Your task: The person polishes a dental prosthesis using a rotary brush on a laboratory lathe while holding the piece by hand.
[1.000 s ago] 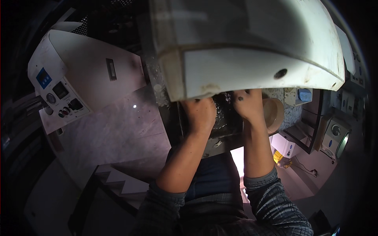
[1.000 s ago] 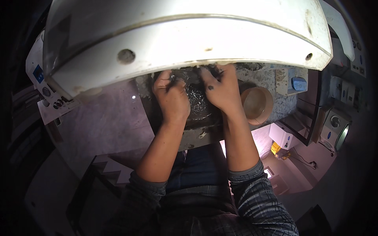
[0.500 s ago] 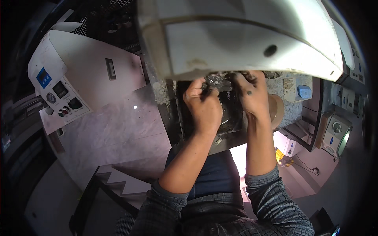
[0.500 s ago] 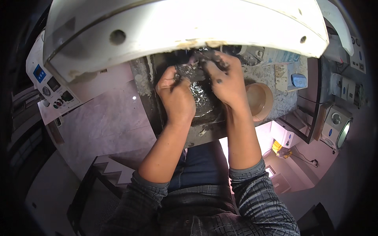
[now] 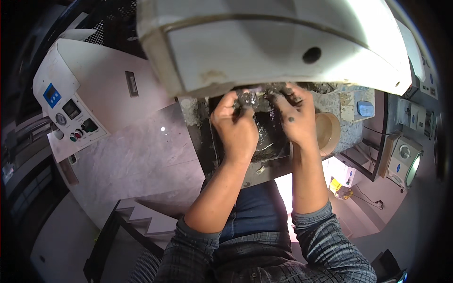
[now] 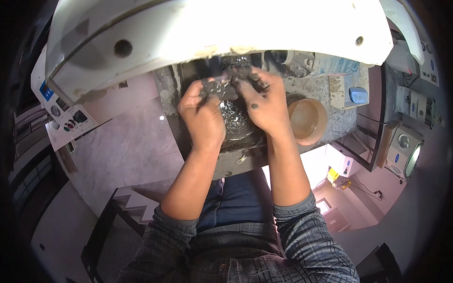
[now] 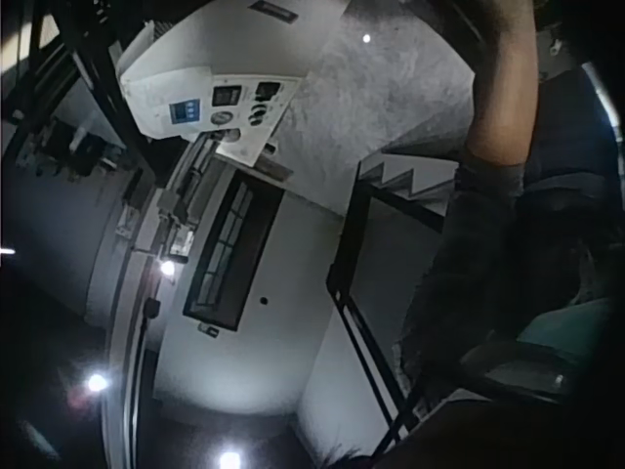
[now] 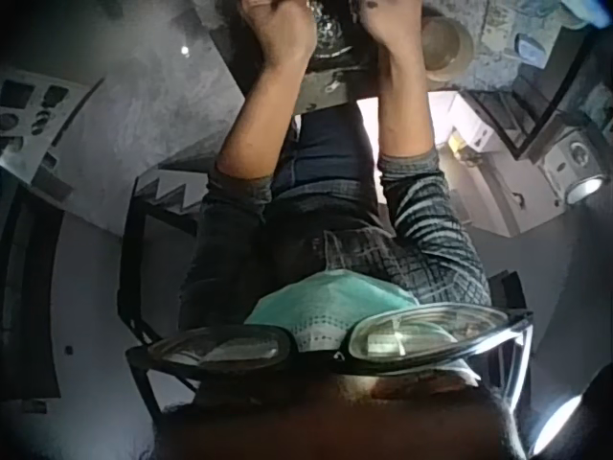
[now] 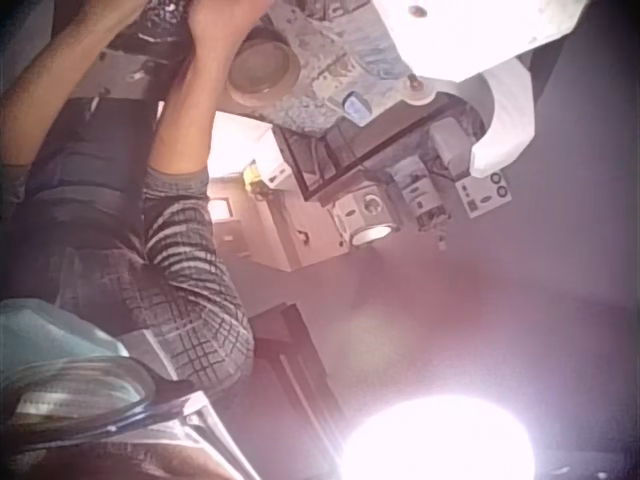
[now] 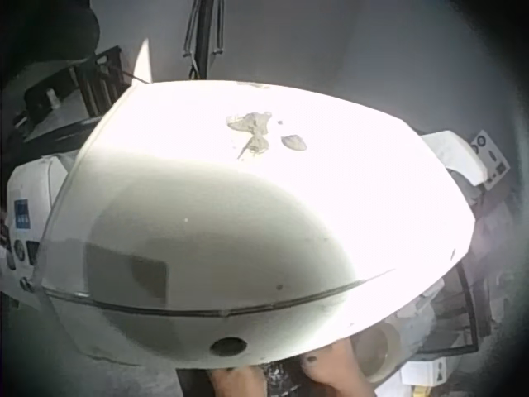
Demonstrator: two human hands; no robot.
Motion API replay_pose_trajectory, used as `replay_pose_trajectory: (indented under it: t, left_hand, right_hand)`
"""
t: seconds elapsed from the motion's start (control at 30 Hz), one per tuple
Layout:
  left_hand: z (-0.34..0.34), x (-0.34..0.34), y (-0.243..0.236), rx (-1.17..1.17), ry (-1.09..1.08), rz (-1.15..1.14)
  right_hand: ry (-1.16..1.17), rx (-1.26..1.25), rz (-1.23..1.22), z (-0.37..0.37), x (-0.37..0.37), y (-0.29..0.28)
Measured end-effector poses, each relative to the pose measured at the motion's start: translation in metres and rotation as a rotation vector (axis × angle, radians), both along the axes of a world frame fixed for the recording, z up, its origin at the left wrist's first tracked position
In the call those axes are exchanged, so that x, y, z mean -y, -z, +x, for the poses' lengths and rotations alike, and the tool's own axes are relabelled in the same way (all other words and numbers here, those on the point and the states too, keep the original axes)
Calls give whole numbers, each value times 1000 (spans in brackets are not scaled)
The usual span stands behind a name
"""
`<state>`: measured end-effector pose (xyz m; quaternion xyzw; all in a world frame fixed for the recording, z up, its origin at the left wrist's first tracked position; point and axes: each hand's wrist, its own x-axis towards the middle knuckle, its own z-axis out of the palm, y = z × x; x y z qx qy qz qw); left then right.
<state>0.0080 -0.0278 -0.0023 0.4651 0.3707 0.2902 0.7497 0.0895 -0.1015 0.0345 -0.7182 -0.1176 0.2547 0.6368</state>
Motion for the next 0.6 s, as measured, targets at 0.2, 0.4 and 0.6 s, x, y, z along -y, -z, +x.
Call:
replay_pose_trajectory:
  t: [0.2, 0.4, 0.6]
  left_hand:
    - [1, 5, 14, 3, -84, -200]
    - [-3, -1, 39, -65, -142, -155]
    - [-1, -9, 52, -161, -128, -44]
  right_hand:
    - [-32, 125, -152, -4, 5, -1]
    - [-63, 147, -225, -1, -5, 11]
    - [-2, 29, -171, -5, -11, 1]
